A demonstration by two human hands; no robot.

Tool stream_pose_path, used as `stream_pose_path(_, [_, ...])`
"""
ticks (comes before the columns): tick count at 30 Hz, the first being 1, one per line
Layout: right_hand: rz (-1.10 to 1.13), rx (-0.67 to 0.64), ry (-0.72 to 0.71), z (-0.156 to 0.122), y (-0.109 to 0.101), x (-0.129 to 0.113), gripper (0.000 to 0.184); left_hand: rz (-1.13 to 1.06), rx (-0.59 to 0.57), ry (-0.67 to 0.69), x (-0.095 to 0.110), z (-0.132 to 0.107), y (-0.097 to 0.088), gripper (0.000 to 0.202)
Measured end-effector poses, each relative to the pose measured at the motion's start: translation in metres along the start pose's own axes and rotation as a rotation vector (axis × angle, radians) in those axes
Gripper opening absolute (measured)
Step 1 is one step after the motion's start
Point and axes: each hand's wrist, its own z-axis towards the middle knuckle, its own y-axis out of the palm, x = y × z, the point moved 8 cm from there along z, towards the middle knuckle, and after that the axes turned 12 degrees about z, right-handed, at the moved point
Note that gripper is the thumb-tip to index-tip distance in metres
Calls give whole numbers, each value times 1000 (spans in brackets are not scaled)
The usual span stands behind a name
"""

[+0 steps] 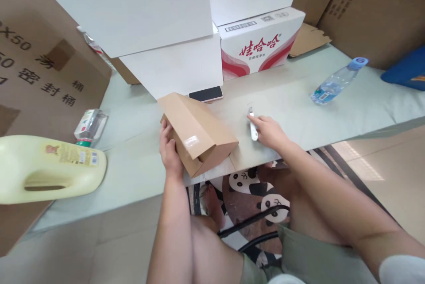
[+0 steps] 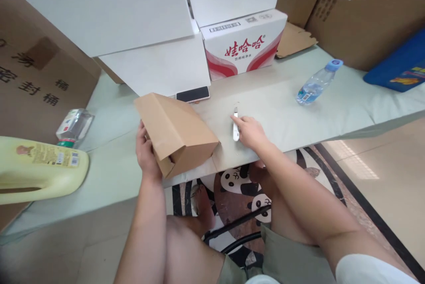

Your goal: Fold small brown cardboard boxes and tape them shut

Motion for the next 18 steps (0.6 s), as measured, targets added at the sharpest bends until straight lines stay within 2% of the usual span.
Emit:
stream_pose_path(2, [-47,-2,-14,-4,5,-4,61,-173,-66,-193,-13,-3,3,57])
stream_pose_path(4, [-35,-17,-52,-12,9,-12,53,-351,-193,-365,-20,-10,13,74])
stream_pose_path(6, [18,-60,-114,-21,13,-23,50,-438,-275,-443,-20,-17,19,80])
stream_pose_path(9, [223,-116,-265,-32,14,-43,59,-409,-204,-410,-20,-15,12,57])
stream_pose_path(12, [555,-144,-417,-40,7,-61,58,-355,-136,-383,-21,-11,6,51])
stream_pose_path(16, [789,-102,-393,-43,1,-65,33,-414,-149,-419,-20,-9,7,41])
stream_pose_path(18, [792,-42,-338,-42,-2,-63,33,-471,-184,-440,-19,-9,8,42])
